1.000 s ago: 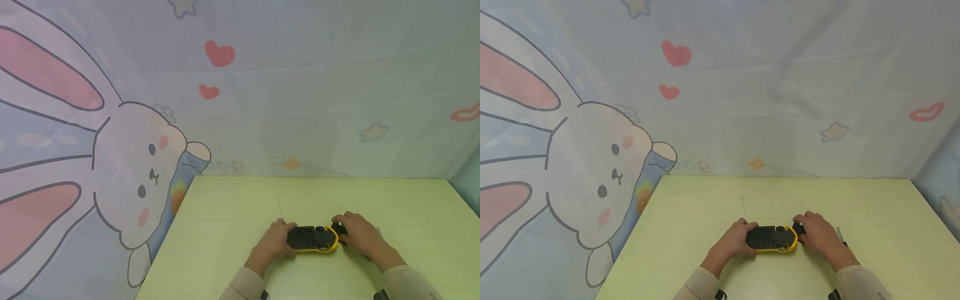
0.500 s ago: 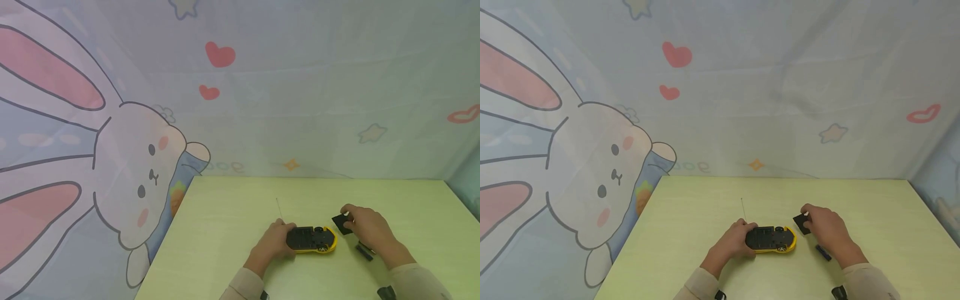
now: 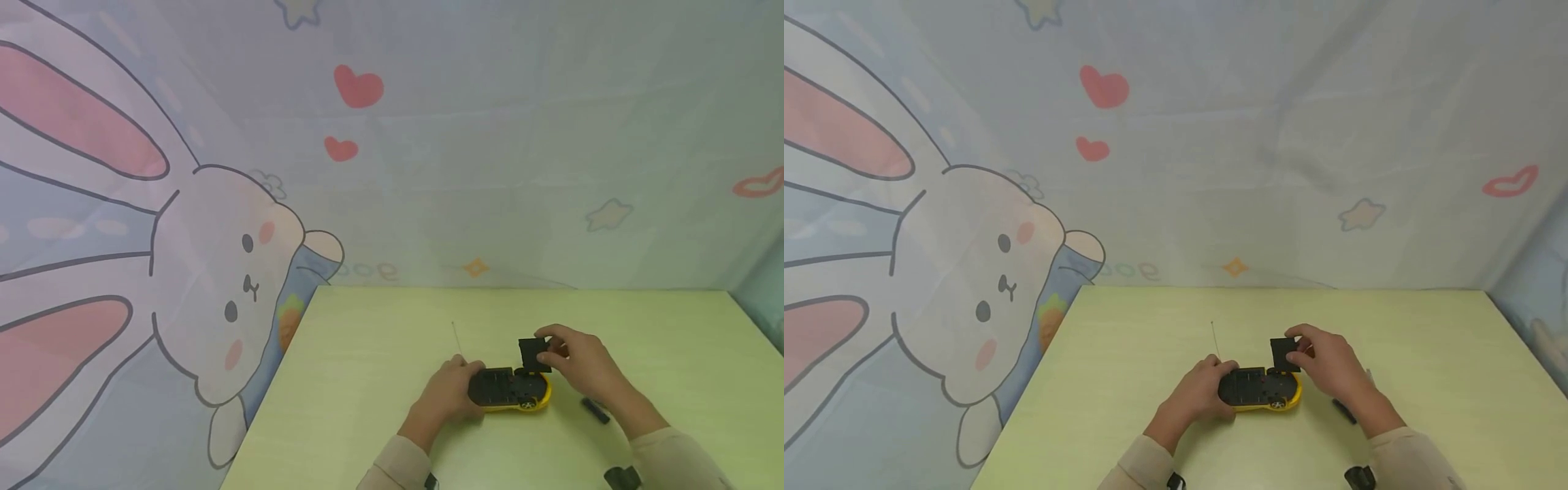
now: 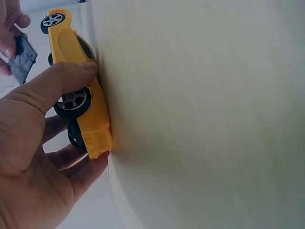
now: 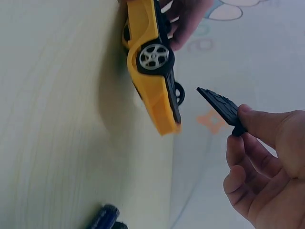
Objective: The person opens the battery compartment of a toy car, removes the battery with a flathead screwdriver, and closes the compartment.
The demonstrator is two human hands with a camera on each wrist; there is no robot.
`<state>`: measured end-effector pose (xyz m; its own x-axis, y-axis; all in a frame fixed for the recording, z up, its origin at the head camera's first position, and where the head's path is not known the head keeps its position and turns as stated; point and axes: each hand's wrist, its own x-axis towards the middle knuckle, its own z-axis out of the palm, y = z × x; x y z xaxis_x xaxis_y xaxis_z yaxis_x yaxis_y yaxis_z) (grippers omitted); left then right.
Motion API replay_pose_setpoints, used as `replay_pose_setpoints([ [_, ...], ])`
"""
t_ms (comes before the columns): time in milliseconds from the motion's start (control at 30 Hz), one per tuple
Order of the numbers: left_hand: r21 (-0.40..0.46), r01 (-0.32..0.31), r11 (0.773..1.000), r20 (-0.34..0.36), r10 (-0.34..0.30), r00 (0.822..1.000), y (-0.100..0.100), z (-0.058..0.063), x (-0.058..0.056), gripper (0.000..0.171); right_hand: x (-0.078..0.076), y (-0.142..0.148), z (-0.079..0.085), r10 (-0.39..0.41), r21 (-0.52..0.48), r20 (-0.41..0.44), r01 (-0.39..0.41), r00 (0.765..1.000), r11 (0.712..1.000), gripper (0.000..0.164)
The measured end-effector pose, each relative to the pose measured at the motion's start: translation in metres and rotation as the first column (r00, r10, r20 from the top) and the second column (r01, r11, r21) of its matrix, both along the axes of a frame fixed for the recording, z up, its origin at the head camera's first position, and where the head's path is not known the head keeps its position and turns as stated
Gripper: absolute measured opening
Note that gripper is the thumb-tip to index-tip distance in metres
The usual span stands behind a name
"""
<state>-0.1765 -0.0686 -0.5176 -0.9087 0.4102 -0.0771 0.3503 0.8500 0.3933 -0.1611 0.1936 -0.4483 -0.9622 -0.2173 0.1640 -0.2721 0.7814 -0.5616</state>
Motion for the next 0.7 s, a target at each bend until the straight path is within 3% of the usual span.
replay_pose_setpoints([
  [300,-0.014,0.011,1.000,-0.027,-0.011,1.000,0.001,0.000,0.001,0.085,0.000,-0.022,-0.012,0.115,-0.088,0.114,-0.105,0.987,0.991,0.035],
  [700,-0.019,0.024,1.000,-0.043,-0.024,0.999,0.000,0.005,0.001,0.079,0.001,-0.041,-0.019,0.121,-0.117,0.174,-0.101,0.977,0.988,0.036],
])
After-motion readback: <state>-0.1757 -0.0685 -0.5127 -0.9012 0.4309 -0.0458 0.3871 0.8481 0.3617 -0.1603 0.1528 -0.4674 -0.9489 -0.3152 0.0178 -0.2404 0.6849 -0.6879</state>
